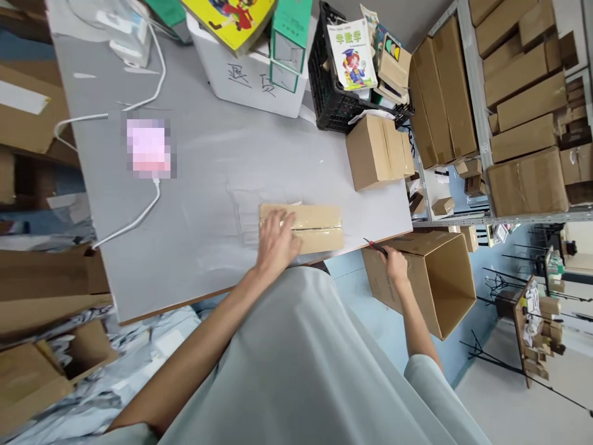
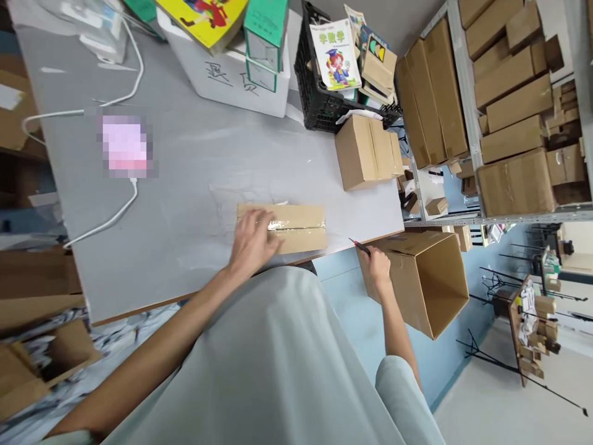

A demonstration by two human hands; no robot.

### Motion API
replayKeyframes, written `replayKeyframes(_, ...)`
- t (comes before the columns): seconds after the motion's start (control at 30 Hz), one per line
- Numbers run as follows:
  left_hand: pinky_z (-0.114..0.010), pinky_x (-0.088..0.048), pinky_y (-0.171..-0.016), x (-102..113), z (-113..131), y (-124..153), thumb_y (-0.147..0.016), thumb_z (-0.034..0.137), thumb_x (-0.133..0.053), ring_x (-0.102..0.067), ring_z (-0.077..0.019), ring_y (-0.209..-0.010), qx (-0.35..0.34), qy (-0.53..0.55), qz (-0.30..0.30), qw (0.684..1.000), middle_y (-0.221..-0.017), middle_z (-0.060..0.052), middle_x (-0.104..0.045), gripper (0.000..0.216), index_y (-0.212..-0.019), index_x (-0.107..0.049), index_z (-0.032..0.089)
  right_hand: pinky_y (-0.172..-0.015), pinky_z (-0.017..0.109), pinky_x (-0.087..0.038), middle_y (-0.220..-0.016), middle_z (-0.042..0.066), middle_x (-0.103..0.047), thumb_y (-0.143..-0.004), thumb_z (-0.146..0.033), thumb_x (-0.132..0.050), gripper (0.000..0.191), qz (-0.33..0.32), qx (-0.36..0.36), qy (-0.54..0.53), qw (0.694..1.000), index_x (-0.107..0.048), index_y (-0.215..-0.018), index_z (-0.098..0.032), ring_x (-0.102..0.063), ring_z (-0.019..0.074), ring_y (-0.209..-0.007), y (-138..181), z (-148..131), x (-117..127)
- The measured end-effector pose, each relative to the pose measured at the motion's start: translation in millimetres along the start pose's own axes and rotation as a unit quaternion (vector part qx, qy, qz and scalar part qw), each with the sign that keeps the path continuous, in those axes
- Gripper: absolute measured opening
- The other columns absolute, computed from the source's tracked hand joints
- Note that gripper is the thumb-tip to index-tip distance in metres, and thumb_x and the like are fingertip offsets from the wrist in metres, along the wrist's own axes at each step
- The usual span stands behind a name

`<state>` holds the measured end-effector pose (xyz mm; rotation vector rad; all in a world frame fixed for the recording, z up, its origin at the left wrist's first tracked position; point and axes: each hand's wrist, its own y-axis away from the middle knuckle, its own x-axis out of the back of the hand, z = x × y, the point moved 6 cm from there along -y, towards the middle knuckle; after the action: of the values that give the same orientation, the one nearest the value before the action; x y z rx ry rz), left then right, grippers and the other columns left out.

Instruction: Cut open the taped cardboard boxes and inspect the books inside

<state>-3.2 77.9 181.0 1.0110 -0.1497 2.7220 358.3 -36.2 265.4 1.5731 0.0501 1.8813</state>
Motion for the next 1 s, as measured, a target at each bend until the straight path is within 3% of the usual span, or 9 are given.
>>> replayKeyframes(0.1,-0.063,-0.03,-0.138,-43,43,-37,-0.087,0.02,-0.067,-0.036,-0.0459,-0.168,-0.098,-0.037,-0.113,0.988,-0.173,-0.028,-0.048,0.08,-0.165,-0.049,0.01,-0.082,0.032,-0.056,-0.106,0.011,-0.087,-0.113,-0.045,-0.055,0.035,0.019,-0.038,-0.188,0.981,-0.079,-0.126,-0.023,-0.083,0.0294,-0.1,22,-10,-40)
replayKeyframes(0.2,-0.059,-0.026,-0.139,-79,73,-68,-0.084,0.011,-0.061,-0.044,-0.0443,-0.163,-0.14,-0.093,-0.183,0.969,-0.17,-0.032,-0.05,0.083,-0.165,-0.047,0.001,-0.078,0.032,-0.059,-0.09,0.009,-0.085,-0.109,-0.052,-0.055,0.042,0.041,-0.059,-0.383,0.921,-0.08,-0.11,-0.018,-0.084,0.0279,-0.084,40,-29,-77)
replayKeyframes(0.3,-0.057,-0.03,-0.136,-99,91,-91,-0.082,0.004,-0.056,-0.059,-0.0415,-0.148,-0.152,-0.157,-0.216,0.952,-0.153,-0.032,-0.064,0.081,-0.163,-0.052,-0.001,-0.07,0.032,-0.059,-0.081,0.01,-0.083,-0.103,-0.066,-0.058,0.053,0.055,-0.071,-0.519,0.85,-0.078,-0.101,-0.017,-0.082,0.0267,-0.071,56,-48,-106)
replayKeyframes(0.4,-0.056,-0.039,-0.127,-104,99,-101,-0.077,0.003,-0.059,-0.064,-0.0426,-0.137,-0.162,-0.204,-0.245,0.934,-0.141,-0.032,-0.069,0.087,-0.163,-0.051,-0.003,-0.063,0.031,-0.058,-0.077,0.009,-0.082,-0.096,-0.077,-0.062,0.06,0.064,-0.084,-0.592,0.799,-0.076,-0.093,-0.018,-0.079,0.0255,-0.065,67,-62,-124)
replayKeyframes(0.53,-0.053,-0.051,-0.114,-87,103,-98,-0.077,0.006,-0.064,-0.067,-0.0438,-0.128,-0.168,-0.197,-0.262,0.93,-0.137,-0.033,-0.069,0.099,-0.172,-0.037,-0.005,-0.056,0.032,-0.058,-0.073,0.01,-0.081,-0.083,-0.088,-0.07,0.069,0.066,-0.136,-0.672,0.725,-0.07,-0.083,-0.02,-0.078,0.026,-0.061,68,-70,-136)
replayKeyframes(0.63,-0.052,-0.05,-0.12,-54,104,-87,-0.082,0.008,-0.062,-0.067,-0.0415,-0.132,-0.193,-0.127,-0.219,0.948,-0.14,-0.027,-0.069,0.1,-0.177,-0.03,0.002,-0.054,0.03,-0.056,-0.085,0.013,-0.084,-0.078,-0.091,-0.071,0.074,0.083,-0.172,-0.709,0.679,-0.071,-0.091,-0.018,-0.078,0.0246,-0.062,60,-68,-130)
replayKeyframes(0.7,-0.05,-0.048,-0.126,-24,98,-78,-0.083,0.01,-0.062,-0.062,-0.0394,-0.142,-0.189,-0.056,-0.169,0.966,-0.153,-0.023,-0.064,0.104,-0.181,-0.025,0.012,-0.056,0.028,-0.057,-0.102,0.018,-0.086,-0.081,-0.088,-0.068,0.075,0.104,-0.165,-0.713,0.673,-0.072,-0.103,-0.016,-0.08,0.023,-0.066,51,-68,-116)
replayKeyframes(0.83,-0.045,-0.053,-0.126,22,57,-56,-0.08,0.012,-0.068,-0.058,-0.0358,-0.152,-0.088,0.051,-0.097,0.99,-0.171,-0.011,-0.053,0.118,-0.184,-0.015,0.028,-0.063,0.029,-0.061,-0.13,0.019,-0.08,-0.092,-0.079,-0.06,0.07,0.134,-0.108,-0.716,0.676,-0.068,-0.125,-0.018,-0.084,0.0226,-0.079,30,-79,-78)
replayKeyframes(1.0,-0.046,-0.049,-0.132,39,-7,-16,-0.081,0.016,-0.07,-0.053,-0.0336,-0.16,0.006,0.141,-0.042,0.989,-0.175,-0.015,-0.048,0.109,-0.181,-0.026,0.022,-0.071,0.031,-0.066,-0.115,0.01,-0.077,-0.099,-0.072,-0.057,0.059,0.137,-0.048,-0.719,0.68,-0.062,-0.129,-0.022,-0.085,0.0239,-0.089,19,-111,-45)
